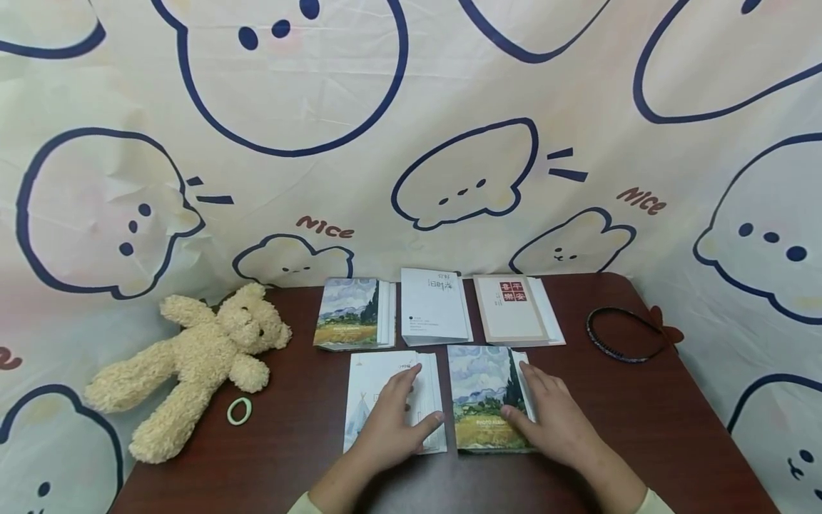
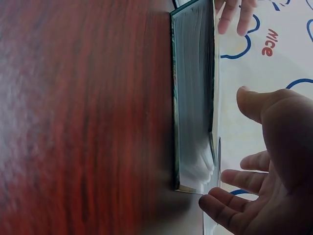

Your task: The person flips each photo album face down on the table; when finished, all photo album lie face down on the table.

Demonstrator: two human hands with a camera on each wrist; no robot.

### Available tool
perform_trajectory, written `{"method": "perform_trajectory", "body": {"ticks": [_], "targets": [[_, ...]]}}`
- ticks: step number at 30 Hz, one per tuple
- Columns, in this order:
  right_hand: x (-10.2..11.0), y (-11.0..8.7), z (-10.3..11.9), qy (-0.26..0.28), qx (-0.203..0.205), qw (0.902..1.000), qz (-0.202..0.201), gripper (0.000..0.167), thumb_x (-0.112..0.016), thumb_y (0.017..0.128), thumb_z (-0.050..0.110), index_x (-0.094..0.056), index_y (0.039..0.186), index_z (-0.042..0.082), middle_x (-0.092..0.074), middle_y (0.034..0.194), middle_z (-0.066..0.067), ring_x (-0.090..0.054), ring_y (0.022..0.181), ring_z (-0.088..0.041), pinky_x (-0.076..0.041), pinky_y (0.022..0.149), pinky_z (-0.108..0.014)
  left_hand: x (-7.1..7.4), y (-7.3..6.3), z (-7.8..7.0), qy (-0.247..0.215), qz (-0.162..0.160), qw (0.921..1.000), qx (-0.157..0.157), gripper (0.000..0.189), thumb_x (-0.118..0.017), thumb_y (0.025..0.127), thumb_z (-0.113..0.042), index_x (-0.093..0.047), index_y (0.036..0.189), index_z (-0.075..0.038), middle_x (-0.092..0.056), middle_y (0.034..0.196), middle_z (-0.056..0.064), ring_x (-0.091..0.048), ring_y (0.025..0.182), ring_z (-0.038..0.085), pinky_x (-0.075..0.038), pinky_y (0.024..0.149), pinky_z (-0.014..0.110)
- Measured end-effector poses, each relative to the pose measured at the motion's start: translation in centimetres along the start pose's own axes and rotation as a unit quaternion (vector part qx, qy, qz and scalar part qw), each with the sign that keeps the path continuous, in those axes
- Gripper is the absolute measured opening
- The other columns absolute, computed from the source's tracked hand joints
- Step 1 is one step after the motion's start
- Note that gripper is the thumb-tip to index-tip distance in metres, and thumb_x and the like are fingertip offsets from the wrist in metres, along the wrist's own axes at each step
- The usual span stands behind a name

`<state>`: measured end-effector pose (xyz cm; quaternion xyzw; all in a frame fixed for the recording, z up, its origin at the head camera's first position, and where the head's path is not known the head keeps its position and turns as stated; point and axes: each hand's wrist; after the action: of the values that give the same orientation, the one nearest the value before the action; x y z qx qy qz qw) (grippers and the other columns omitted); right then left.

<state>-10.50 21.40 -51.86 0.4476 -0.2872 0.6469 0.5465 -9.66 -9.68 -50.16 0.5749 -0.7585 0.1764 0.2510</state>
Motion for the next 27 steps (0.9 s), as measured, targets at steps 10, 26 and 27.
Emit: {"method": "perform_trajectory", "body": {"ticks": [10, 26, 27], "targets": [[-0.5, -0.2, -0.5, 0.028, -0.003, 0.9996, -0.003, 0.084, -0.077, 0.093, 0.046, -0.044, 0.155, 0.0, -0.051, 0.15, -0.025, -0.05, 0.133, -0.045, -0.045, 0.104, -0.063, -2.5, 0.8, -0.2, -0.088, 0.02, 0.9959, -0.001, 0.085, -0.078, 0.094, -0.034, -0.033, 0.161, -0.007, -0.052, 0.14, 0.02, -0.066, 0.102, 0.028, -0.058, 0.084, 0.037], [-0.6, -0.1, -0.8, 0.044, 0.014, 0.9989, -0.003, 0.068, -0.078, 0.093, 0.041, -0.058, 0.146, 0.003, -0.053, 0.151, -0.019, -0.051, 0.132, -0.044, -0.047, 0.102, -0.062, -4.4, 1.4, -0.9, -0.143, 0.053, 0.9878, 0.032, 0.086, -0.081, 0.089, -0.025, -0.035, 0.161, -0.007, -0.049, 0.147, 0.021, -0.07, 0.101, 0.023, -0.058, 0.075, 0.027], [-0.6, -0.1, -0.8, 0.044, 0.015, 0.9989, -0.003, 0.067, -0.078, 0.093, 0.041, -0.059, 0.146, 0.003, -0.053, 0.151, -0.018, -0.051, 0.132, -0.044, -0.047, 0.102, -0.062, -4.4, 1.4, -1.0, -0.14, 0.054, 0.9882, 0.032, 0.086, -0.081, 0.089, -0.026, -0.036, 0.161, -0.007, -0.049, 0.149, 0.02, -0.069, 0.103, 0.022, -0.058, 0.076, 0.027]]}}
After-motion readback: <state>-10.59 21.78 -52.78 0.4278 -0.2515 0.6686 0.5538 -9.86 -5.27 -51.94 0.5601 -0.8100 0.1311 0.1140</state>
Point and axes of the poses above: each hand's wrist, its own y-axis towards the middle knuckle, its own x-axis out of the back of the hand, z = x × y
